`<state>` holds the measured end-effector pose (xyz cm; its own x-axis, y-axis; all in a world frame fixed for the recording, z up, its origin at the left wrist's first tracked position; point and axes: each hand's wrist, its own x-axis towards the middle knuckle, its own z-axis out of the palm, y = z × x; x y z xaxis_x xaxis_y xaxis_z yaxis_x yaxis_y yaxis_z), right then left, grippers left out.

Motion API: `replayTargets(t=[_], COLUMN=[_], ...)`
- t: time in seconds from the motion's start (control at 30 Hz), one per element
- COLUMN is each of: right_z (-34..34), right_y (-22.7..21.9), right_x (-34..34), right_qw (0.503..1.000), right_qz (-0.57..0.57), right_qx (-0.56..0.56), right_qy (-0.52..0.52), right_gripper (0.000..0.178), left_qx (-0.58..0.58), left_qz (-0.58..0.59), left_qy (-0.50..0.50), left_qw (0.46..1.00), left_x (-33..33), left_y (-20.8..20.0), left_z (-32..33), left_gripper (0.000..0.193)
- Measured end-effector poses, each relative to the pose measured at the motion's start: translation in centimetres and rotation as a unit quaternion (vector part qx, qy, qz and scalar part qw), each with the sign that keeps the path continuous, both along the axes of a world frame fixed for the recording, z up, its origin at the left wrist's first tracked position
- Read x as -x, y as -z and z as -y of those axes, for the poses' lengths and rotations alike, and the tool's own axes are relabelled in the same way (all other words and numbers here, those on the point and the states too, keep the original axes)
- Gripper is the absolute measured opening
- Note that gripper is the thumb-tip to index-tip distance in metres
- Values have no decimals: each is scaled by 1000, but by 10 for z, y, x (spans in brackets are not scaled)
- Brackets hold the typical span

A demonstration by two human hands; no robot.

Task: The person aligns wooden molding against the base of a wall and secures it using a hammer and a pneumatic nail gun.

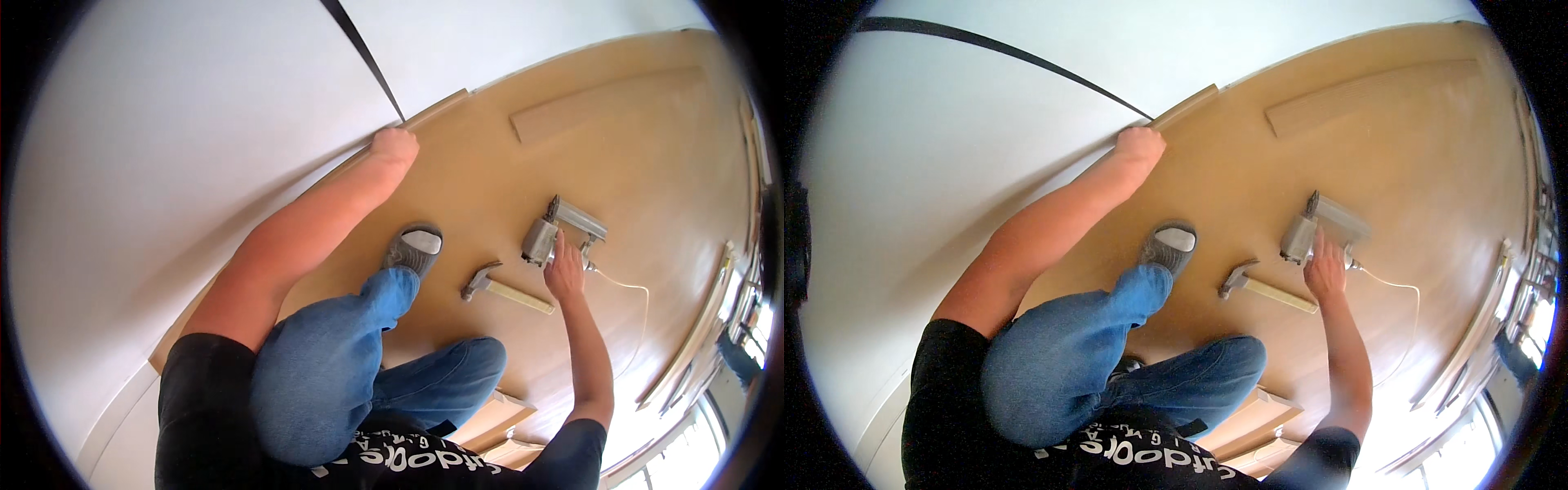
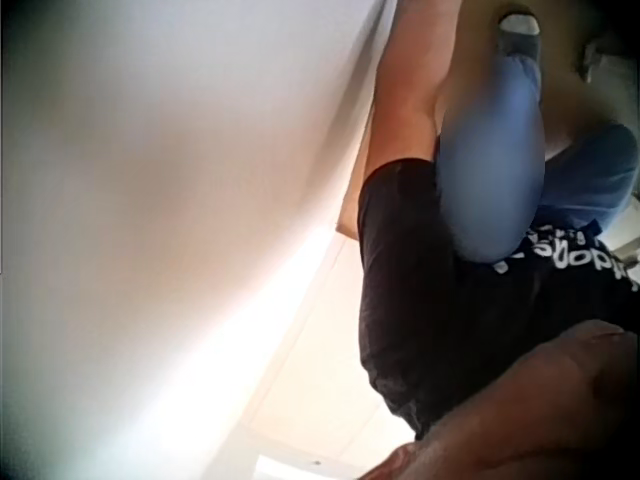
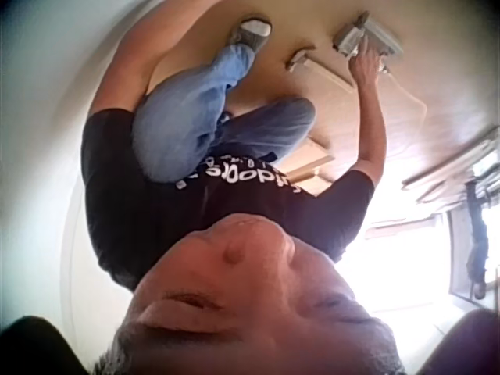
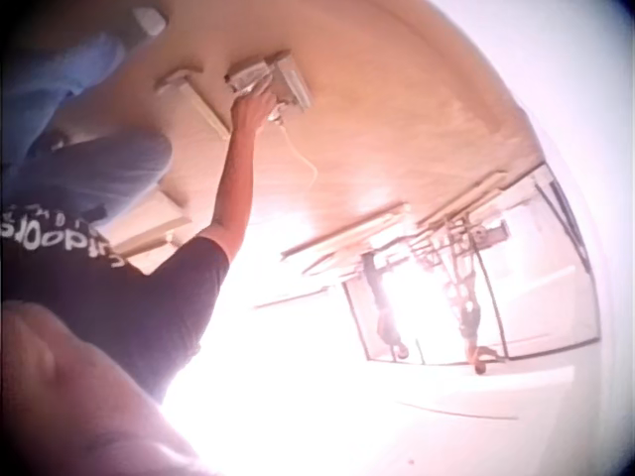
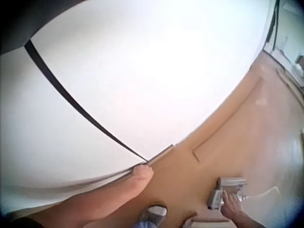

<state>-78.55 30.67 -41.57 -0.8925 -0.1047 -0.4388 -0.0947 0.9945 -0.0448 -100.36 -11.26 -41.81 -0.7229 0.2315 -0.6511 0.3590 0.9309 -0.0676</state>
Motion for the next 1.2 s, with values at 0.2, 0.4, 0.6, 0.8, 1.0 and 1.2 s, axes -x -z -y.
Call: replayTargets(t=[0.2,0.4,0.6,0.8,1.0,1.2], right_z=[20,89,153,163,172,173], right_y=[11,-11,7,18,19,16], right_x=[48,135,187,186,186,187], right_qw=[997,935,908,899,901,894], right_qz=[36,-206,-265,-258,-274,-283], right_qx=[-51,104,150,140,143,153], right_qy=[49,-268,-288,-324,-303,-311], right_gripper=[83,46,49,51,52,50], left_qx=[18,6,16,25,24,7], left_qz=[11,-4,3,6,8,8], left_qy=[21,6,-44,48,43,46], left_qw=[1000,1000,999,999,999,999], left_x=[2,0,1,-1,2,3], left_y=[-11,-15,-21,-31,-34,-32], left_z=[2,2,3,5,4,8], left_gripper=[25,25,24,25,25,23])
